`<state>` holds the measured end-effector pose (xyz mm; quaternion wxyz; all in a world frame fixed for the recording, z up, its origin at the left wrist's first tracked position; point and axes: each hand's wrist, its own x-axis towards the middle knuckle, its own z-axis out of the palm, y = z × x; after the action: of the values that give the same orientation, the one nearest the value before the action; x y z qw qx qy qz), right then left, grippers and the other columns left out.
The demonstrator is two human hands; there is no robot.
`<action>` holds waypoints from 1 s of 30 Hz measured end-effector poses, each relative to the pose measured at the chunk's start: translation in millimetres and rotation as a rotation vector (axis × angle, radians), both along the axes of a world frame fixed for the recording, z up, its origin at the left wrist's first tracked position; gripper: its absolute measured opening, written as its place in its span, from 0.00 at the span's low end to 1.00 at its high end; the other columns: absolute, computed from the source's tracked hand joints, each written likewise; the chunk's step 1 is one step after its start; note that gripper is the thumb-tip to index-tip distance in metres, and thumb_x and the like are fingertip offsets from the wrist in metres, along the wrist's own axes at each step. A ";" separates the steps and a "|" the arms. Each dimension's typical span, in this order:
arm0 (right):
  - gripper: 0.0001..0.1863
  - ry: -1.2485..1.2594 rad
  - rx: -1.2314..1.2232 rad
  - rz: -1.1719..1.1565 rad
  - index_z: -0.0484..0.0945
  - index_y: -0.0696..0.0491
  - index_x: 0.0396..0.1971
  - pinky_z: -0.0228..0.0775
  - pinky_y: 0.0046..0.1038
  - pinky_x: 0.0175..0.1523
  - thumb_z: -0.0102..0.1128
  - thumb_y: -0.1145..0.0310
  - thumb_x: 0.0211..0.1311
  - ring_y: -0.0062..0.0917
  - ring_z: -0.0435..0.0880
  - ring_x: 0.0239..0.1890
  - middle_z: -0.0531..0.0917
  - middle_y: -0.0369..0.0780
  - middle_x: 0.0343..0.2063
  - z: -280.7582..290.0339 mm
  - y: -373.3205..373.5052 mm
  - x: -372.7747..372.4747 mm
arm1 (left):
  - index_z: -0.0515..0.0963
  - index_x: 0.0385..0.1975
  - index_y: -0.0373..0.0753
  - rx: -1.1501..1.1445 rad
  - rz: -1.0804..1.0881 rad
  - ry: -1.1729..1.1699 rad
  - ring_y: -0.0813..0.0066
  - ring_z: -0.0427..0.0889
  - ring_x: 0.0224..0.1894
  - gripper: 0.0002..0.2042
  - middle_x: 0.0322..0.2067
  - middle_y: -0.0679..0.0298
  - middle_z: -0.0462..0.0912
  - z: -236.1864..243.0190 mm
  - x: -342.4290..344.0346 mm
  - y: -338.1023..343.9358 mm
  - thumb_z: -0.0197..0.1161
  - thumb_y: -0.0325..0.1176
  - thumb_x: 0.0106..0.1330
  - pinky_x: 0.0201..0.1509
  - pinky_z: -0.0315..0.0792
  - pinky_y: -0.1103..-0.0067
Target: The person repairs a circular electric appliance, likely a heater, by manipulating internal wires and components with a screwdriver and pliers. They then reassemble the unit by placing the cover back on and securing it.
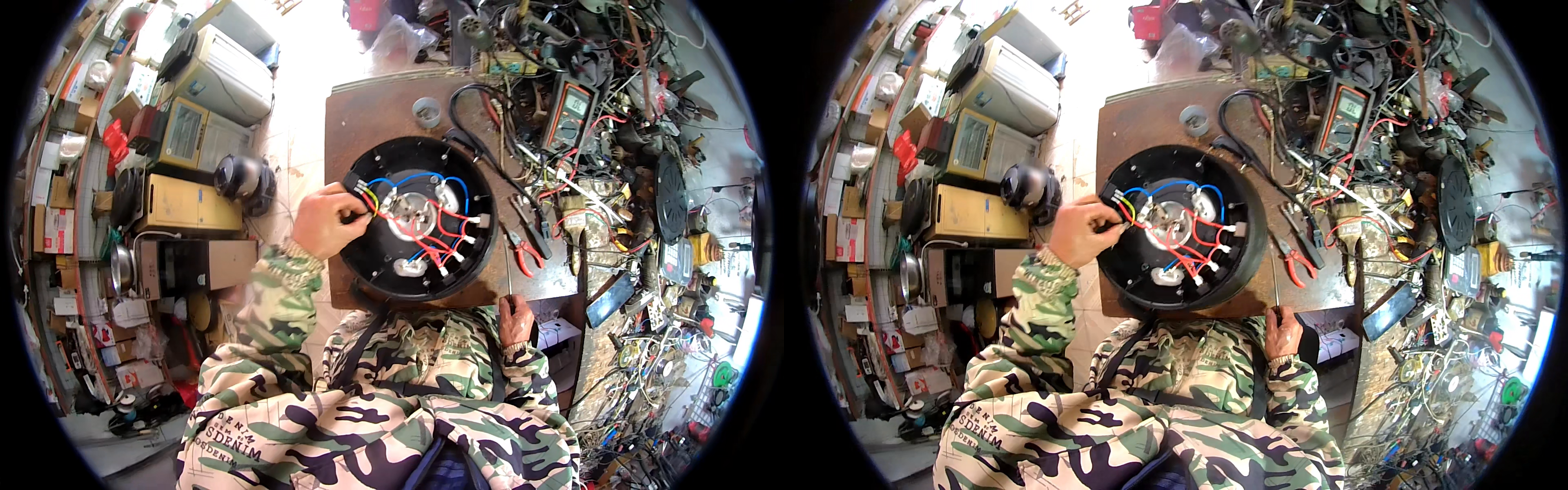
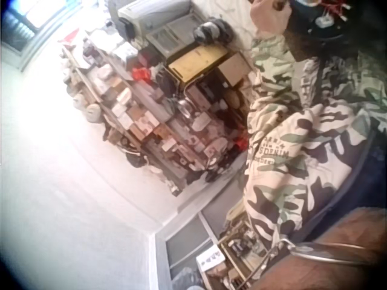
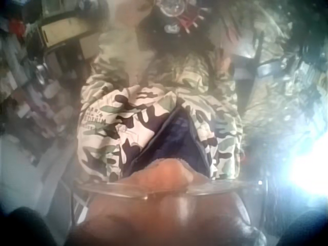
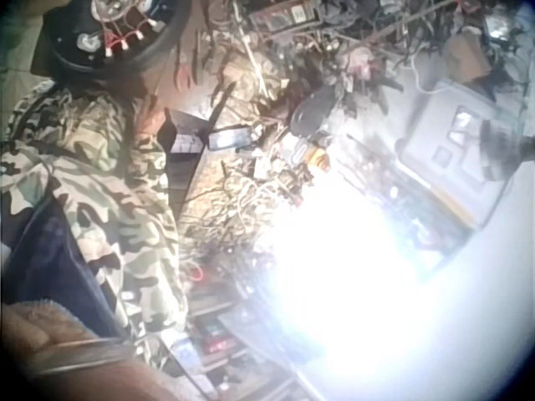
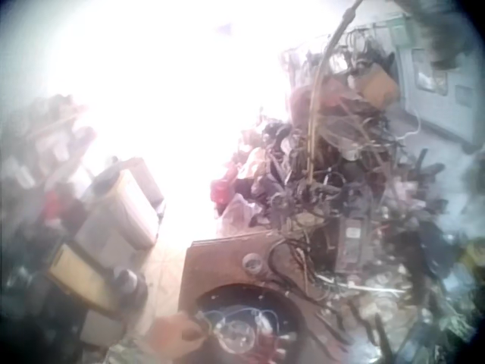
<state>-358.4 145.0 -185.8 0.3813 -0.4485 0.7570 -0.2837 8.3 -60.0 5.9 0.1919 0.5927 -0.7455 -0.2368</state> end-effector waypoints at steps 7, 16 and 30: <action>0.11 0.035 -0.058 0.013 0.83 0.60 0.40 0.79 0.42 0.43 0.65 0.66 0.69 0.53 0.89 0.39 0.87 0.56 0.32 11.2 -5.2 -17.3 | 0.88 0.28 0.38 -0.168 -0.063 -0.086 0.69 0.84 0.26 0.06 0.24 0.62 0.81 38.0 -27.9 -90.4 0.76 0.31 0.55 0.34 0.79 0.73; 0.08 -0.005 -0.008 -0.093 0.83 0.60 0.40 0.79 0.39 0.40 0.66 0.70 0.68 0.49 0.90 0.34 0.86 0.53 0.28 24.4 0.0 -43.2 | 0.91 0.36 0.38 0.102 -0.113 -0.356 0.61 0.91 0.37 0.10 0.32 0.54 0.91 -64.6 -69.1 -267.0 0.75 0.34 0.56 0.47 0.83 0.68; 0.10 0.001 0.000 -0.102 0.81 0.62 0.39 0.77 0.41 0.37 0.65 0.69 0.69 0.48 0.87 0.30 0.85 0.52 0.27 16.6 -23.6 -56.9 | 0.90 0.39 0.38 -0.034 -0.067 -0.135 0.63 0.90 0.38 0.09 0.36 0.54 0.91 -27.8 -34.4 -246.9 0.72 0.34 0.63 0.47 0.81 0.71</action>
<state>-415.3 121.4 -169.3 0.3660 -0.4093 0.7791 -0.3026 -26.1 -306.9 -21.9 0.1431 0.5785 -0.7803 -0.1896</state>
